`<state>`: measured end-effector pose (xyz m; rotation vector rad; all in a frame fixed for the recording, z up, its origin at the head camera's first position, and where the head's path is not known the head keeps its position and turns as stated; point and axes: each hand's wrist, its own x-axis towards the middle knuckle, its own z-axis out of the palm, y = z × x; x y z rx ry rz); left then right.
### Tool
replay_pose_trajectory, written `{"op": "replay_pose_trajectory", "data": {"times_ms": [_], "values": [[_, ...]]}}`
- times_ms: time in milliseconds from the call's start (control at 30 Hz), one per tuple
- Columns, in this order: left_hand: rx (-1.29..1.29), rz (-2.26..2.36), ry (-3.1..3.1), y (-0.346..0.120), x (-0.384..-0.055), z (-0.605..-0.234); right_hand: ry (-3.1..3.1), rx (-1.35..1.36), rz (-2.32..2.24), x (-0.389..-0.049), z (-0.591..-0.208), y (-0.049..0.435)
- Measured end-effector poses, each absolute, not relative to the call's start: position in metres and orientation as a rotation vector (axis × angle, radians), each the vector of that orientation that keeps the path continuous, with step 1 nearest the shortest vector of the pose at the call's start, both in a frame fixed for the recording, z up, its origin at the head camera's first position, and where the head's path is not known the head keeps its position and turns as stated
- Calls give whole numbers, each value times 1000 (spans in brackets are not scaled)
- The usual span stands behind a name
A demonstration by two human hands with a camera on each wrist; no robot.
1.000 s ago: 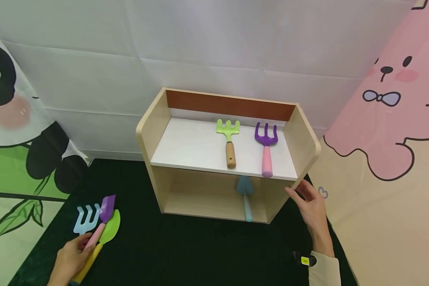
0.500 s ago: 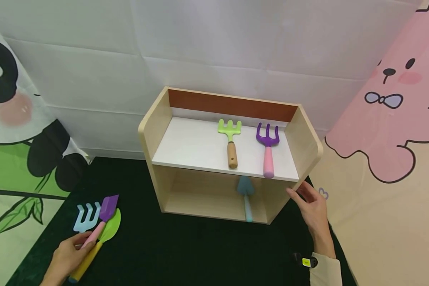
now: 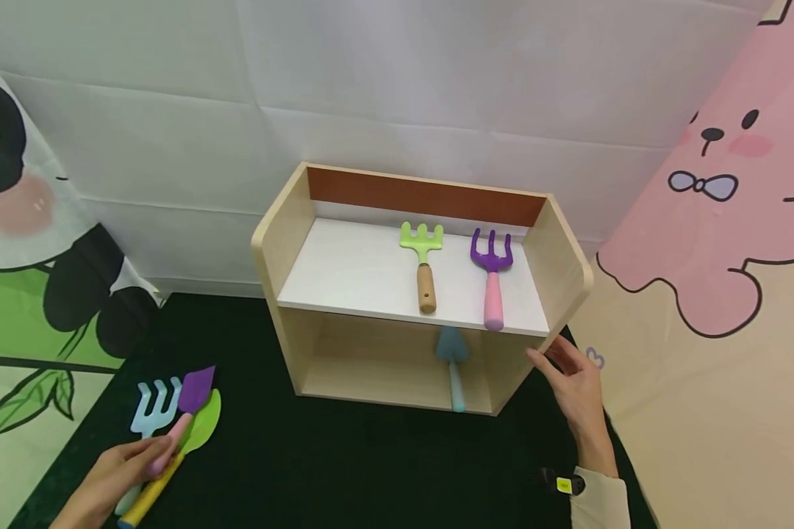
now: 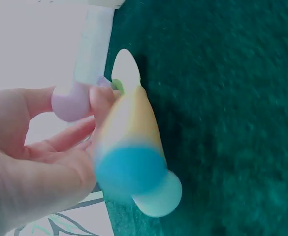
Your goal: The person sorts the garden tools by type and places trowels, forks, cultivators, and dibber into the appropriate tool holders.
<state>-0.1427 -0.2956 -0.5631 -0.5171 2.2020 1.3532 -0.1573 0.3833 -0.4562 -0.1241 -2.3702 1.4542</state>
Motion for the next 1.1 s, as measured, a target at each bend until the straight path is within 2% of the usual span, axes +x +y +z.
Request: {"op": "replay_pose_trajectory", "data": {"times_ms": [400, 667, 1100], "values": [[-662, 1833, 1777, -294, -137, -562, -2364, -109, 1444, -159, -456, 382], [-593, 1736, 1897, -278, -130, -561, -2367, -115, 1440, -158, -456, 382], [-585, 1824, 1911, -243, -115, -551, -2380, -107, 1442, -159, -456, 385]]}}
